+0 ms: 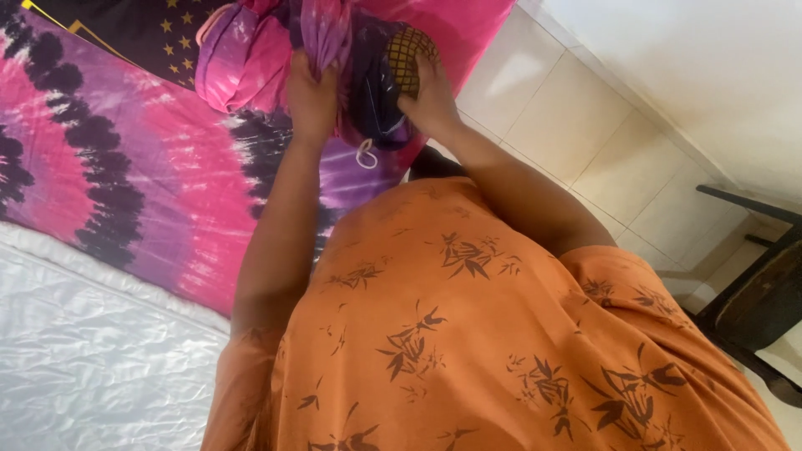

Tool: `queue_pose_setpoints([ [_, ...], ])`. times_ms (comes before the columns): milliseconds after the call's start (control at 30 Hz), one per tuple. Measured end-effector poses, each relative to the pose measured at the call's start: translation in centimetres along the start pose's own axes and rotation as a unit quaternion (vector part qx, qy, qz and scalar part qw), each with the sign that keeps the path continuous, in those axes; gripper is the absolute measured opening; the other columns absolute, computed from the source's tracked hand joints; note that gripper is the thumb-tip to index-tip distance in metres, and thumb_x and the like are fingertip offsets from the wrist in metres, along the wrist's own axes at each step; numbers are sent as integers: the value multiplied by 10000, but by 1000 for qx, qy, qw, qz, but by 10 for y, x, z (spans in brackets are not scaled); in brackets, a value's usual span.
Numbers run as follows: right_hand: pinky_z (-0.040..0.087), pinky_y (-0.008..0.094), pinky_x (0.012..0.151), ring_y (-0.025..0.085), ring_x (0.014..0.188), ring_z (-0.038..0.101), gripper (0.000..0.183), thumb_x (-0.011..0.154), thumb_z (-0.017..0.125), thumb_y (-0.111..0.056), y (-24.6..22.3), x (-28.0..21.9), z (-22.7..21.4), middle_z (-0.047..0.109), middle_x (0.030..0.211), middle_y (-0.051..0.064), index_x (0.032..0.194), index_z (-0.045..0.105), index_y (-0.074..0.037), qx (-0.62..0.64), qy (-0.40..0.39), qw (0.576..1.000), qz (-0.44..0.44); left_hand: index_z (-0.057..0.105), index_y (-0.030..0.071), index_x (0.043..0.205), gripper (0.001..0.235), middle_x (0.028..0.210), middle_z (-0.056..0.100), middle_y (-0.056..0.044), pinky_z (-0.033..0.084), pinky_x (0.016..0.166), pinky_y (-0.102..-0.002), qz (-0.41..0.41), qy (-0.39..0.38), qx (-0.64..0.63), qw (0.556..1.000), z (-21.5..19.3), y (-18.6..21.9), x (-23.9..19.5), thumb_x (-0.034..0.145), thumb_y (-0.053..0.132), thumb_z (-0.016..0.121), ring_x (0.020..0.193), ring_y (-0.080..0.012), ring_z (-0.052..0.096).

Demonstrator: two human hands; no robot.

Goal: The person sits on the floor beside a bed and wraps a black bag in a pink and purple tie-dye fabric, folding the fabric around it and gathering the corners at the top. They then tie the gathered fabric closed with a pink cord and smooth the wrapped bundle flat on the floor.

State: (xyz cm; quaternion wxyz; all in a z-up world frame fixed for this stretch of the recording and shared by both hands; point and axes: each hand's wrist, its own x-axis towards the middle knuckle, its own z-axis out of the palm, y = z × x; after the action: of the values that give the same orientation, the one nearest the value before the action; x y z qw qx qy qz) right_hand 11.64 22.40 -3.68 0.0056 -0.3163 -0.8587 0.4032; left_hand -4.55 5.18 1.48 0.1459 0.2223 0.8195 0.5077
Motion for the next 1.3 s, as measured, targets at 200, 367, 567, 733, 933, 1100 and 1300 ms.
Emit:
queue_pose_setpoints([
  [200,409,458,1140,444,1351,468,717,850,759,-162,10,17,0,465,1460,293,1448,434,64,7,4,1000,-9,515,-65,1243,447,1102,639,-244,495,895,-456,28,52,27,998,-15,55,-41,896,113,733,1021,-371,644],
  [367,523,450,1039,385,1206,632,511,861,743,-182,-20,19,-17,648,1253,240,1287,549,25,-42,-87,994,40,597,-3,1074,368,933,662,-202,500,815,-484,-111,34,133,984,-1,8,-53,843,192,807,890,-376,649],
  [567,538,486,913,396,1054,680,468,875,749,-199,-18,31,-16,707,1127,215,1266,569,-15,-23,-19,999,42,616,16,1007,244,906,657,-195,499,748,-520,-58,56,232,969,-35,-34,-28,838,155,724,835,-419,650],
  [733,547,476,900,370,1016,691,456,860,727,-172,-30,28,-24,702,1079,185,1256,568,-12,-36,12,999,12,623,-8,990,198,862,669,-196,510,751,-474,-73,51,153,984,-50,-36,-17,876,139,690,802,-379,664],
  [933,556,466,899,336,1058,636,297,893,680,-80,-62,3,-7,623,1104,177,1183,614,-86,-62,113,970,-207,628,-2,1025,230,839,686,-162,529,745,-415,-110,4,88,990,-52,-23,-11,840,121,687,771,-301,686],
  [1100,549,461,669,329,809,657,495,849,643,-168,-109,-15,2,661,962,168,1335,609,-79,-100,-68,964,-235,629,-15,1024,236,893,687,-180,530,783,-418,-78,6,88,993,-48,-35,-12,835,108,697,826,-320,687],
  [1300,527,388,556,215,615,640,242,966,633,-258,-69,-14,-13,672,744,97,1114,660,-68,-72,-164,976,-127,632,-10,1025,259,932,695,-182,529,815,-433,-82,25,91,992,-46,-50,-20,817,122,711,874,-333,695],
])
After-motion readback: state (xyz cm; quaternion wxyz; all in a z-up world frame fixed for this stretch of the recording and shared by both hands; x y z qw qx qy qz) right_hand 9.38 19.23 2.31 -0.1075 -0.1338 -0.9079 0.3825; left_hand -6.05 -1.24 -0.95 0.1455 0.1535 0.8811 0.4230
